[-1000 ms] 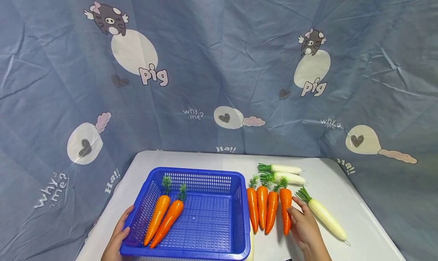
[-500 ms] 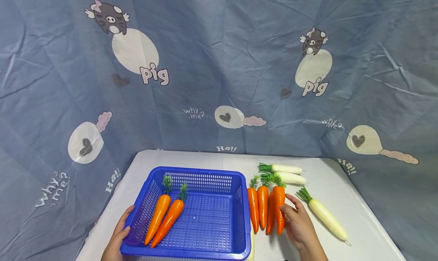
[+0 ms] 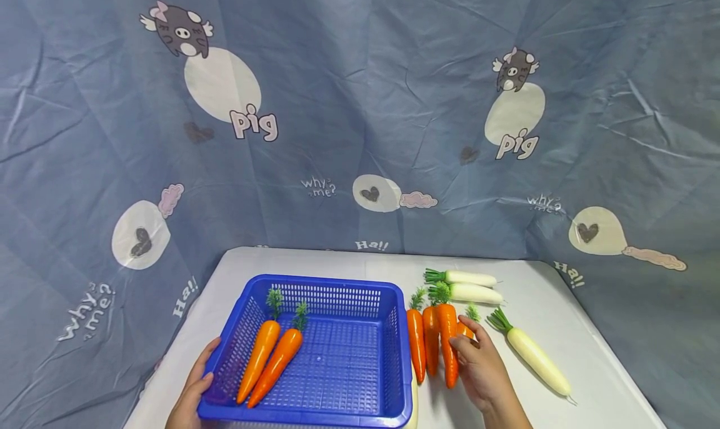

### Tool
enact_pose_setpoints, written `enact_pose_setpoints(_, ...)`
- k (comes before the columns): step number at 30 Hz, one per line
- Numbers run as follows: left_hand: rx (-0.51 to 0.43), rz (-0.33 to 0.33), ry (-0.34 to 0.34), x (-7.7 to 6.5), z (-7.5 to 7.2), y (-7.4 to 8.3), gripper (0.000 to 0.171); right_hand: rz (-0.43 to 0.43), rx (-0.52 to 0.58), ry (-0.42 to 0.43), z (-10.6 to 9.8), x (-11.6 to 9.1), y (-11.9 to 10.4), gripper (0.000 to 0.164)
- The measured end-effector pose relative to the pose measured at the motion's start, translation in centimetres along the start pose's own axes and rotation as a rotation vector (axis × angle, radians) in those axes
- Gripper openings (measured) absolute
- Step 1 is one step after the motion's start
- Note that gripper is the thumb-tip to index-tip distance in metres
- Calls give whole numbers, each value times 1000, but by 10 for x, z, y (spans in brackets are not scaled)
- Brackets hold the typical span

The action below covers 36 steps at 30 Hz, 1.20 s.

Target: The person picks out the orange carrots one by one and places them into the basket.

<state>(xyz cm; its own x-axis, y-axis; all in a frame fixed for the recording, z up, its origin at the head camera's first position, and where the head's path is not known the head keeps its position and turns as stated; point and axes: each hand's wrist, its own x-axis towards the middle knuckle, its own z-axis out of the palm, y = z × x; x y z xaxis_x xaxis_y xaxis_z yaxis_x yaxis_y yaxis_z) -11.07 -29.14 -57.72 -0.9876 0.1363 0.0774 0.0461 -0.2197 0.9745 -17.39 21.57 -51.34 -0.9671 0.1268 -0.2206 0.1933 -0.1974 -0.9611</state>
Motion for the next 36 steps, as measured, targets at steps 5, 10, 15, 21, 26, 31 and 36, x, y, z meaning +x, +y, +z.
enact_pose_setpoints(5, 33, -70, 45, -2, 0, 2, 50, 0, 7, -5, 6, -3, -4, 62)
enact_pose_setpoints(10, 41, -99, 67, -3, 1, 3, 52, 4, 18, -22, 12, -5, -4, 59)
enact_pose_setpoints(15, 44, -133, 91, -3, 3, 4, 55, -11, 35, -44, 18, -6, -6, 60)
enact_pose_setpoints(21, 45, -95, 66, -2, 3, 2, 54, -19, 30, -68, 22, -6, -9, 61)
enact_pose_setpoints(26, 38, -94, 86, -2, 7, 4, 57, -34, 38, -91, 28, -7, -12, 60)
enact_pose_setpoints(31, 20, -98, 112, -2, 12, 6, 58, -43, 42, -109, 35, -8, -14, 62)
enact_pose_setpoints(36, 6, -100, 111, -3, 12, 4, 58, -23, 60, -117, 43, -11, -15, 62)
